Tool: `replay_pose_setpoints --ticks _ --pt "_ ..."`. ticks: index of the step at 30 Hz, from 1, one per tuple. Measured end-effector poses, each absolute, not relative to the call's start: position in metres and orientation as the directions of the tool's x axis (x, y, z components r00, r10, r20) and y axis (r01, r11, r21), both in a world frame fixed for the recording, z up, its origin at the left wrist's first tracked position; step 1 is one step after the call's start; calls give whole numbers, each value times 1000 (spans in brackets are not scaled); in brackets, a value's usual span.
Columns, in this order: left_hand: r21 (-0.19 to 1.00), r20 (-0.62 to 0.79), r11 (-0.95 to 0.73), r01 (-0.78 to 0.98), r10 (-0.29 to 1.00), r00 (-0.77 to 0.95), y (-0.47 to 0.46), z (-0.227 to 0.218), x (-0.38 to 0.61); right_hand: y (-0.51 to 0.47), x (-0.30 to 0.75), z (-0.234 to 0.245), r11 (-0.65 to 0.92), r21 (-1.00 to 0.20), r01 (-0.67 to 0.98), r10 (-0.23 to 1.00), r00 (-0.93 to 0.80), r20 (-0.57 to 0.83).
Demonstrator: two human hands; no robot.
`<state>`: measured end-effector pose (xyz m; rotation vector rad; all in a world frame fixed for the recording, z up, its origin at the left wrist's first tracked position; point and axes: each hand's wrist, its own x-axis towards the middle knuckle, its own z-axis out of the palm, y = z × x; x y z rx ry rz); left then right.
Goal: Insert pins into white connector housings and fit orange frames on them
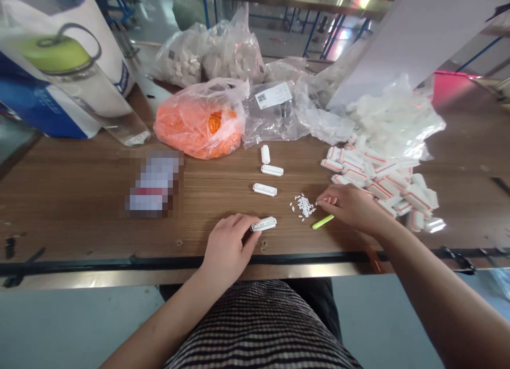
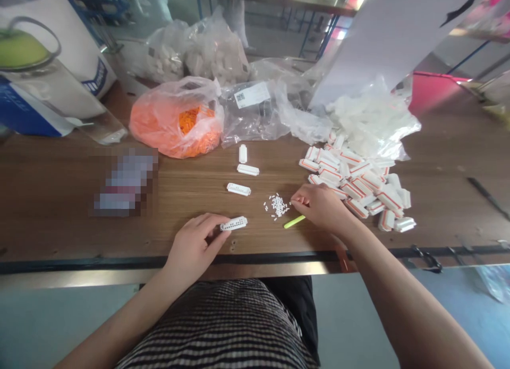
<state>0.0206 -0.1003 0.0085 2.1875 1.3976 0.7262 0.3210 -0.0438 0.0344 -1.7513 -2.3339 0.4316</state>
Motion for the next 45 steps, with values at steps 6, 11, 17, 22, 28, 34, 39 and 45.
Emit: replay_pose_setpoints --ticks 6,11,17,22,28,34,39,45 --pt "615 189 -384 689 920 344 -101 7 21 -55 302 44 177 -565 806 984 -167 70" --pt "607 184 -381 697 921 344 -102 8 22 -69 247 44 321 -737 595 932 -337 134" --pt "636 205 -394 664 915 347 -101 10 22 -73 216 26 411 -741 531 886 -423 189" --pt "640 193 -385 665 918 345 -101 10 22 -74 218 21 432 -702 566 882 -429 197" --pt "639 208 -395 660 915 346 -102 9 22 -75 217 21 553 -575 603 830 -457 319" --pt "651 210 -390 651 917 339 -102 8 22 -79 219 27 650 -417 636 759 -505 411" --pt "637 213 -396 661 915 343 -102 9 21 -84 215 25 691 -312 652 713 -547 438" --pt "629 194 -390 673 916 350 -101 8 21 -80 224 31 639 -401 657 768 -510 387"
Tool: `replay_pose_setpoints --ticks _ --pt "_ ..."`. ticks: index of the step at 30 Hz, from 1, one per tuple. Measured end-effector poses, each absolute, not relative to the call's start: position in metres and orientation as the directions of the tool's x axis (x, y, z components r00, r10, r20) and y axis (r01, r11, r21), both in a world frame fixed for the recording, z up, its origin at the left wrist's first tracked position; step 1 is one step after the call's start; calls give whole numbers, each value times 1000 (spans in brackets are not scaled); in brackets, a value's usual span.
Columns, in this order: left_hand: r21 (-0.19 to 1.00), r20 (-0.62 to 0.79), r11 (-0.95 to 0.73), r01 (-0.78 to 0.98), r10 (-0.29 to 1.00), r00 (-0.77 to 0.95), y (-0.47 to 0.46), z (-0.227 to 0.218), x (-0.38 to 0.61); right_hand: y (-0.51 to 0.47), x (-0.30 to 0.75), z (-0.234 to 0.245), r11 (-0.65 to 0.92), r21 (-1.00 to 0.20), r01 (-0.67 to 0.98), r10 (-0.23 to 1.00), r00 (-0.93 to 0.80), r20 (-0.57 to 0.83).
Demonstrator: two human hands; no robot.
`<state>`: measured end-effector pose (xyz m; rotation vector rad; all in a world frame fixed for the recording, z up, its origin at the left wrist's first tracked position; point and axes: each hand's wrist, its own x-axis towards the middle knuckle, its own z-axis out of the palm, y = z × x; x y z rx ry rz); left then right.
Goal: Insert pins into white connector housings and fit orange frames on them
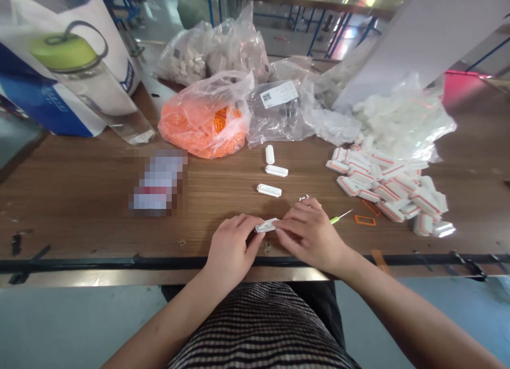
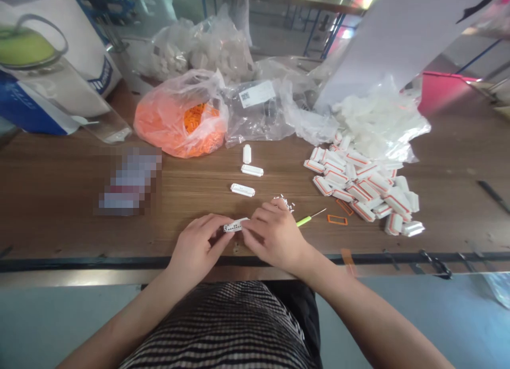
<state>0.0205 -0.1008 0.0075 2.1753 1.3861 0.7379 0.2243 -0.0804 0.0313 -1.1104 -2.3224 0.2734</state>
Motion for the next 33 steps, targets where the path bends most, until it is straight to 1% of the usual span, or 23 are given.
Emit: replay_pose_setpoints --ticks 2,3,5,7,9,12,16,18,22,23,24,25,27,29,31,33 --pt "627 190 -391 674 916 354 -101 8 20 -67 244 34 515 -496 699 857 -402 324" --pt "628 190 -391 673 916 354 -101 8 20 -58 256 34 421 -522 742 907 -331 261" --pt "629 187 -388 674 917 353 -100 9 20 -38 280 32 299 -543 784 952 -283 115" --pt "629 177 -382 677 919 353 -100 10 20 -22 298 29 260 -548 795 951 -308 4" --pt "626 169 -376 683 921 352 -100 10 20 -12 307 27 258 -534 806 939 -340 -59" --pt "626 166 -370 687 923 347 -100 10 20 -7 306 28 317 -434 843 913 -395 -99" --pt "619 177 -373 691 924 340 -100 8 20 -9 299 33 418 -276 865 886 -456 -87" --pt "614 180 -377 693 923 342 -100 8 20 -10 296 34 480 -207 853 861 -503 -73" --pt "613 176 -375 696 923 342 -99 9 21 -8 296 35 589 17 808 808 -588 -35" --pt "614 174 -373 696 924 342 -99 9 21 -8 297 35 600 45 799 800 -599 -31" --pt "615 174 -373 695 924 341 -99 9 21 -8 299 35 607 43 794 795 -606 -30" --pt "616 176 -374 693 923 342 -99 9 21 -8 301 34 607 16 794 794 -607 -30" --pt "617 181 -378 691 922 342 -100 9 20 -8 306 33 573 -71 816 816 -577 -36" --pt "616 182 -377 692 922 341 -100 8 20 -9 309 33 464 -147 873 879 -474 -43" --pt "614 177 -373 695 924 339 -101 8 20 -10 310 33 316 -202 927 942 -332 -50" --pt "612 178 -376 696 923 342 -100 8 20 -12 309 32 208 -260 943 973 -228 -49"
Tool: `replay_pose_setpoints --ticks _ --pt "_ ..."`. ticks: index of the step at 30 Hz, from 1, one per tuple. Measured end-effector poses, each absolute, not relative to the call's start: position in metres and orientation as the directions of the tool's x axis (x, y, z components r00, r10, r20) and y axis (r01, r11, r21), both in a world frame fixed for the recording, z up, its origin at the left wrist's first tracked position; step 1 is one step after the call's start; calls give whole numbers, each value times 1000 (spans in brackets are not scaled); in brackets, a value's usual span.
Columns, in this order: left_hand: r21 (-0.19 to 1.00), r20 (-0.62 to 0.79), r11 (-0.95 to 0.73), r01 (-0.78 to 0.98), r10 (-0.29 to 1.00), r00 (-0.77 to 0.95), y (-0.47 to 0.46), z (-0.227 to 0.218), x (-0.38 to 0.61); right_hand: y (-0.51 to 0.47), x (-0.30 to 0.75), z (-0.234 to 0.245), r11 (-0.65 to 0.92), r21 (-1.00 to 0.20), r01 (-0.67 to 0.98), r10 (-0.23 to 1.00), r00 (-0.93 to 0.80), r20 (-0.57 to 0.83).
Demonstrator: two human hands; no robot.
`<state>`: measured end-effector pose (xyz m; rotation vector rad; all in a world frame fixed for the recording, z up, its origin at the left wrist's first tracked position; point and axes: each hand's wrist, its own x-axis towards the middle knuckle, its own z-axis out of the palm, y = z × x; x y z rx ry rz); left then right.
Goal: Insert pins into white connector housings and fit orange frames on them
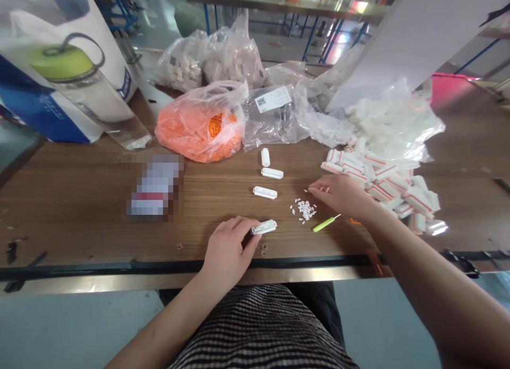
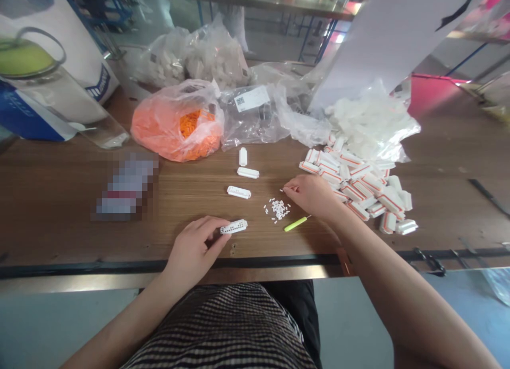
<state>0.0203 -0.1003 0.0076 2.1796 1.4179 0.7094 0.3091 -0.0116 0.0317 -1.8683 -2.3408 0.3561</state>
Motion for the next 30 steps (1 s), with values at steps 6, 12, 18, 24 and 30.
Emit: replay_pose_setpoints --ticks 6,12,18,24,30 --pt "606 174 -379 700 921 348 -99 10 21 -15 302 28 219 -340 915 972 -233 0" --pt "614 169 -376 694 922 350 -98 10 21 -13 310 29 275 -358 892 955 -295 -2" --pt "622 174 -379 685 920 351 -99 9 20 -19 304 20 40 -401 915 999 -42 2" --pt "625 168 -373 686 922 348 -100 11 20 -21 291 16 16 -421 907 999 6 50" --pt "633 172 -373 679 922 346 -100 11 21 -20 286 13 -43 -587 808 994 94 57"
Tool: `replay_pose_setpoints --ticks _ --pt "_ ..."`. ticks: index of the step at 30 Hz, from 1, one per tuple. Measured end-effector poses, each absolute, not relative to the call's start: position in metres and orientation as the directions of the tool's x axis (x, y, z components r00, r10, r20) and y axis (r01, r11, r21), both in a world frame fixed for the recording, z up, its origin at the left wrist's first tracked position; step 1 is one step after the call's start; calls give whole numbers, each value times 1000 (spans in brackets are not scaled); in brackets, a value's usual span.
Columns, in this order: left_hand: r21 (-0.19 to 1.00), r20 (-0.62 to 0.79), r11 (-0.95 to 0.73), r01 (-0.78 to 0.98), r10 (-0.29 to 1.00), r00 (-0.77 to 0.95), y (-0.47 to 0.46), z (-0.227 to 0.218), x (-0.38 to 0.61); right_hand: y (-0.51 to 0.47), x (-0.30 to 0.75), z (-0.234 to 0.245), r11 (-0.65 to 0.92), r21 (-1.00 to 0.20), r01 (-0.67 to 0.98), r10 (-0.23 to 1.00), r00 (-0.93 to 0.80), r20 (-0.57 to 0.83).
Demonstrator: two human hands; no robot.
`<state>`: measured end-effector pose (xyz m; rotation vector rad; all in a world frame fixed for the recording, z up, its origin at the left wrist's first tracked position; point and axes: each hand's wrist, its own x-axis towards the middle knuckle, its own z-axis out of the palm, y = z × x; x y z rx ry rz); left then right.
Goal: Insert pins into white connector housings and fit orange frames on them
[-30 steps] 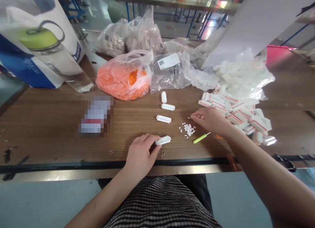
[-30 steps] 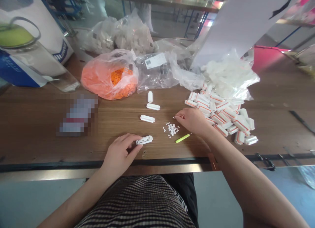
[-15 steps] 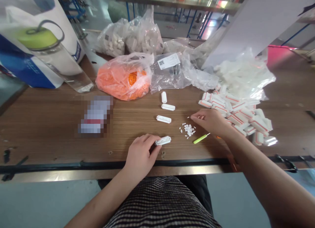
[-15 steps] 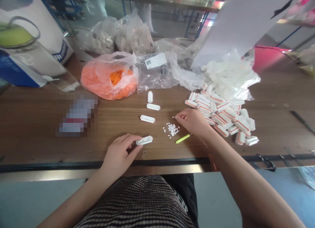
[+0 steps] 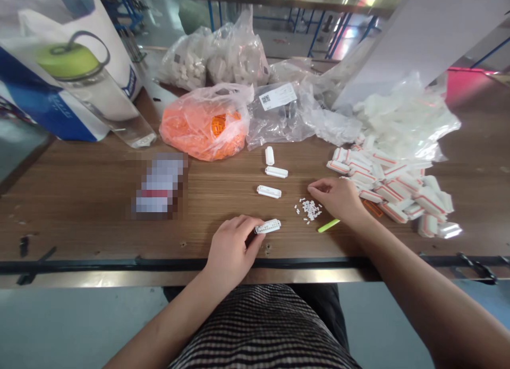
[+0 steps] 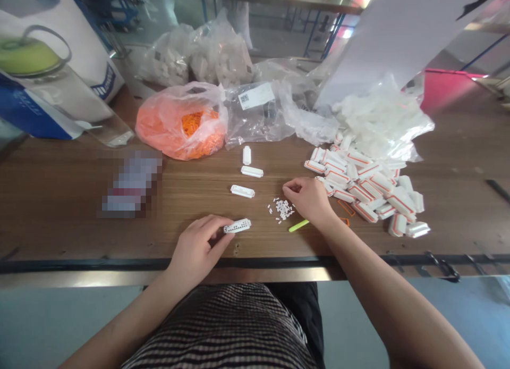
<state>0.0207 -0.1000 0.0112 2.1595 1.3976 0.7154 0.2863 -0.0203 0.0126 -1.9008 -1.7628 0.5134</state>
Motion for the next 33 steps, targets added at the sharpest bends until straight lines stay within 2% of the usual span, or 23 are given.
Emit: replay_pose_setpoints --ticks 3,7,9,20,24,28,31,33 --pt "636 171 -370 677 924 343 -101 11 20 -33 272 23 28 -705 709 997 30 69" --pt "641 157 -355 681 929 336 -100 11 20 -59 241 36 272 -760 590 948 -302 104" --pt "639 159 -354 684 930 332 -100 10 21 -68 229 37 321 -763 561 920 -377 110" --pt "645 177 -367 671 925 336 -100 11 22 -74 222 22 390 -712 584 899 -410 155" --pt "652 173 -363 666 926 335 -100 11 21 -76 220 22 482 -622 617 867 -437 238" --pt "651 172 -362 668 927 334 -100 11 21 -81 222 21 640 -394 660 768 -530 360" --pt "650 172 -365 667 925 338 -101 10 21 -86 224 18 685 -249 685 720 -584 375" --pt "650 176 -366 666 925 337 -101 9 21 -88 223 17 677 -231 698 725 -580 372"
